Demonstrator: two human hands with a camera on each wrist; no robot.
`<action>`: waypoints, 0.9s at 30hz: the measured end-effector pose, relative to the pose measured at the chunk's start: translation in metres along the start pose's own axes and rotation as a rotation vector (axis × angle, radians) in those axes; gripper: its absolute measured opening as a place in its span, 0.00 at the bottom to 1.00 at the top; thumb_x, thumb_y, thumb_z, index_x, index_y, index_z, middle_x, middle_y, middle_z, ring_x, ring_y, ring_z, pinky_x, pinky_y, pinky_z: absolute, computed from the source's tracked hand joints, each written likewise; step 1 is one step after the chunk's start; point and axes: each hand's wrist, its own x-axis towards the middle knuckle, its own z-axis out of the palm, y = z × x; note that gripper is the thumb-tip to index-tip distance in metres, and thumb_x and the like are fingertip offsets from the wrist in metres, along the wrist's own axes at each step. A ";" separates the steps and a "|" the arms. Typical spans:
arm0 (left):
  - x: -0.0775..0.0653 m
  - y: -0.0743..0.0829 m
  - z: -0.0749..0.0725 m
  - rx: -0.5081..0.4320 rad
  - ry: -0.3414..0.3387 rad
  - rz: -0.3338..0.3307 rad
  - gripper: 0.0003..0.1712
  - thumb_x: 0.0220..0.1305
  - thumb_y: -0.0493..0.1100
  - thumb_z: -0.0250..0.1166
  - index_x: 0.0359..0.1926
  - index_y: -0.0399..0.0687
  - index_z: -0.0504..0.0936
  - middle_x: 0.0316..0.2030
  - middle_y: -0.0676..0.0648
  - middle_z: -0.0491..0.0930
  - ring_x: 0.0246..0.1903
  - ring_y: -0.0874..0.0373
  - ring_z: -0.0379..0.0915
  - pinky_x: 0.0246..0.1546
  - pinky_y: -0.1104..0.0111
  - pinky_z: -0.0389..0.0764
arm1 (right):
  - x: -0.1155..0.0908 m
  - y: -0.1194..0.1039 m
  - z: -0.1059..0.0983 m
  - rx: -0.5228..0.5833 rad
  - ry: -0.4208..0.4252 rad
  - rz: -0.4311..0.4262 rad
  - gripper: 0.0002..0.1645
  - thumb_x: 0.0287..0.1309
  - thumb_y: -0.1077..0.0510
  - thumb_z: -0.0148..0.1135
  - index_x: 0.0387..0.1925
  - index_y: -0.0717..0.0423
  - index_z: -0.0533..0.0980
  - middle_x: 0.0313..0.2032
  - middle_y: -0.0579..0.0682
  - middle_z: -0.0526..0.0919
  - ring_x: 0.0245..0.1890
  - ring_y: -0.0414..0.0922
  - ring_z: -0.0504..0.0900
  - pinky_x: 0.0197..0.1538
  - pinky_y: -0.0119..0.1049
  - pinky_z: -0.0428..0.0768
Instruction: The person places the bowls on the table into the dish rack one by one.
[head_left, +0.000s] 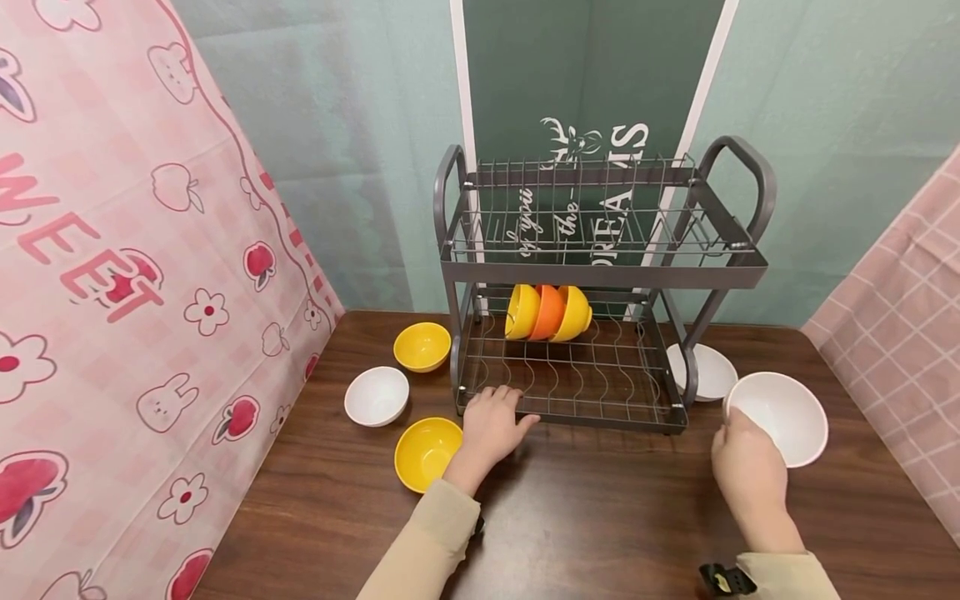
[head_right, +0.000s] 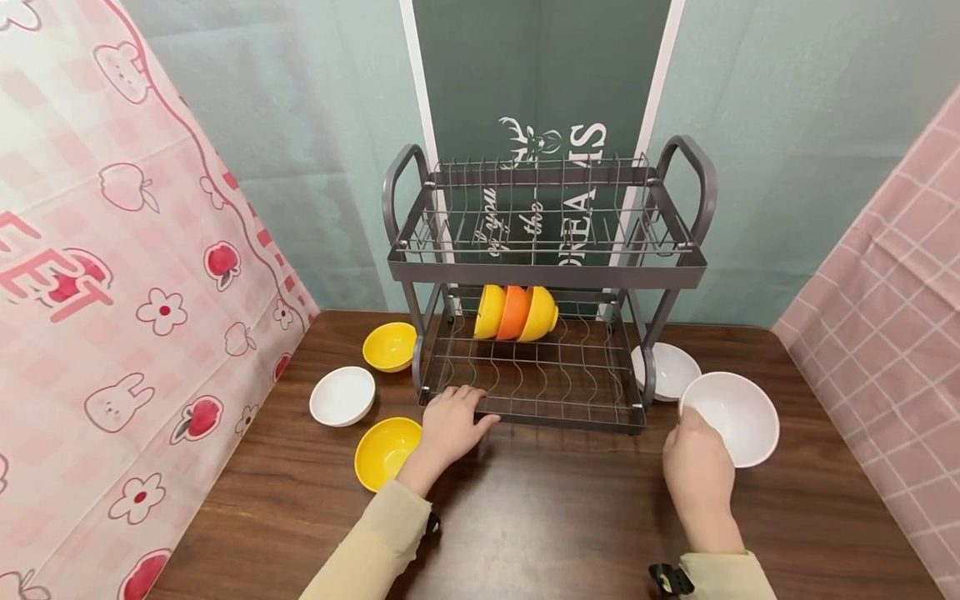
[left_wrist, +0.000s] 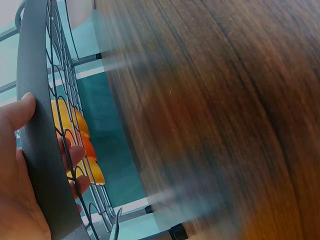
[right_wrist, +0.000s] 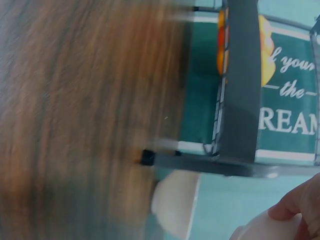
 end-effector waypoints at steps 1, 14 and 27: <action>0.000 0.000 0.000 -0.001 -0.001 -0.001 0.29 0.56 0.69 0.54 0.49 0.56 0.78 0.44 0.55 0.80 0.47 0.56 0.74 0.47 0.63 0.74 | 0.000 -0.003 -0.001 0.005 0.008 -0.009 0.06 0.53 0.67 0.47 0.30 0.69 0.69 0.28 0.73 0.76 0.28 0.72 0.74 0.22 0.59 0.66; 0.001 0.000 0.000 0.002 -0.017 -0.003 0.30 0.57 0.69 0.54 0.50 0.56 0.78 0.45 0.55 0.80 0.48 0.56 0.73 0.48 0.63 0.73 | -0.004 -0.026 -0.005 0.046 0.084 -0.086 0.06 0.52 0.69 0.49 0.32 0.69 0.70 0.27 0.74 0.76 0.26 0.72 0.74 0.22 0.60 0.66; 0.000 0.000 0.002 -0.015 0.000 -0.009 0.31 0.57 0.69 0.55 0.52 0.55 0.77 0.46 0.54 0.80 0.49 0.55 0.73 0.50 0.62 0.73 | -0.010 -0.046 -0.003 0.073 0.103 -0.151 0.05 0.50 0.69 0.50 0.32 0.66 0.70 0.24 0.71 0.77 0.26 0.70 0.75 0.22 0.59 0.67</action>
